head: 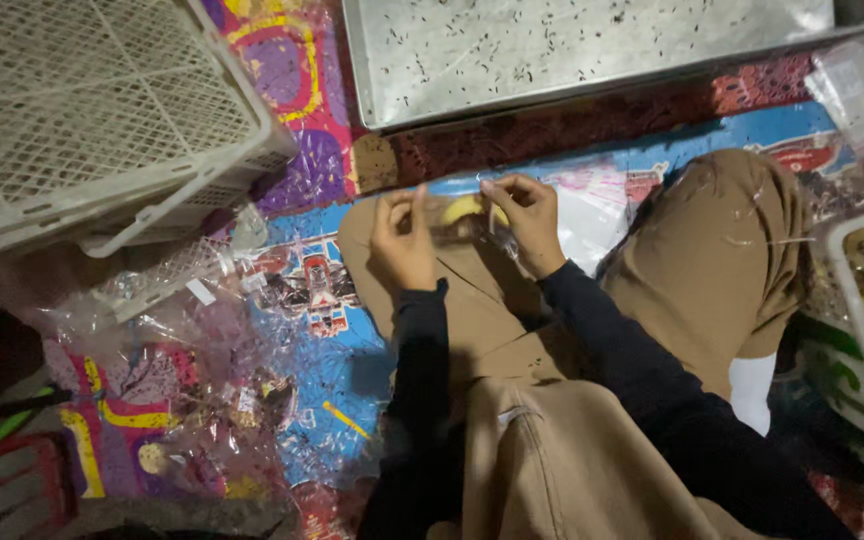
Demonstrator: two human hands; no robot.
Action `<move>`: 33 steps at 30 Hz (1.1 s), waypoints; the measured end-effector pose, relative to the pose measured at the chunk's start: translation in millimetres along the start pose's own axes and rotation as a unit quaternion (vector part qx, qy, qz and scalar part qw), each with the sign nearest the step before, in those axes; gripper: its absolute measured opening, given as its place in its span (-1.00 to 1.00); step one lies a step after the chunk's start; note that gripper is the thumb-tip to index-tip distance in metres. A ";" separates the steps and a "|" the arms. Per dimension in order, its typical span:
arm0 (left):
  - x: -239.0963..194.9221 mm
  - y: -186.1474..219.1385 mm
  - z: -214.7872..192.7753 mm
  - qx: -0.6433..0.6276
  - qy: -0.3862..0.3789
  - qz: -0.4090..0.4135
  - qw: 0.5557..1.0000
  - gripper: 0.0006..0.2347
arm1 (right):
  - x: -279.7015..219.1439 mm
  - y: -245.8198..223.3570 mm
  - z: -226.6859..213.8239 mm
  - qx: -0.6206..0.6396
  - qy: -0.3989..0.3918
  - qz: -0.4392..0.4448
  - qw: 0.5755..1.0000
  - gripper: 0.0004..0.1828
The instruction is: The person sits on the floor and repeatedly picks donuts from a metal tray, places them into clear plastic bags, and sets the filled bags into a white basket. The person handles both plain and chocolate-topped donuts throughout the clip.
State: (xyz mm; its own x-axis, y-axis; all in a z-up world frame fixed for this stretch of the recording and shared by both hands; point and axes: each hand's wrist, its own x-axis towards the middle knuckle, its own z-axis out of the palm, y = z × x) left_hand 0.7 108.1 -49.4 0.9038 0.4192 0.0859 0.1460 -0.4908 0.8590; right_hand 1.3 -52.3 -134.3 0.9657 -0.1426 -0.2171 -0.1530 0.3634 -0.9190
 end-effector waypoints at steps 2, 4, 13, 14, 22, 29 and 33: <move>-12.5 -13.5 -13.9 0.103 0.021 0.062 0.993 -0.76 | -18.9 35.4 1.8 0.110 0.051 0.076 0.990 -0.89; -29.5 -28.6 -23.3 0.165 -0.005 0.100 0.981 -0.79 | -36.0 61.7 -12.2 -0.073 0.007 0.202 0.977 -0.72; -11.6 -62.3 50.7 0.054 -0.057 0.025 0.997 -0.89 | 24.5 72.8 -157.8 -0.716 0.085 -0.137 0.679 -0.73; -11.4 -58.5 60.5 0.075 -0.058 0.071 0.993 -0.88 | 23.7 71.4 -160.3 -0.750 0.089 -0.137 0.641 -0.70; -38.4 -36.3 88.3 0.113 -0.110 0.251 0.955 -0.55 | 8.0 4.8 -140.5 -0.751 -0.072 -0.142 0.640 -0.89; -80.0 15.4 169.1 -0.200 -0.417 0.012 0.886 -0.76 | -45.8 -106.2 -123.0 -0.793 -0.055 -0.269 0.543 -0.56; -95.3 47.7 131.6 -0.130 -0.234 0.362 0.893 -0.78 | -44.0 -125.5 -120.9 -0.750 0.008 -0.197 0.631 -0.49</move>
State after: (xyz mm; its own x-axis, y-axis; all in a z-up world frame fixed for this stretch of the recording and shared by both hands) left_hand -25.5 -55.8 -83.1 0.8020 -0.3314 0.4970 -0.5872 -0.2846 0.7578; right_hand -47.3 -202.9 -49.2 0.9903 0.0360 0.1343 0.0598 -0.9823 -0.1778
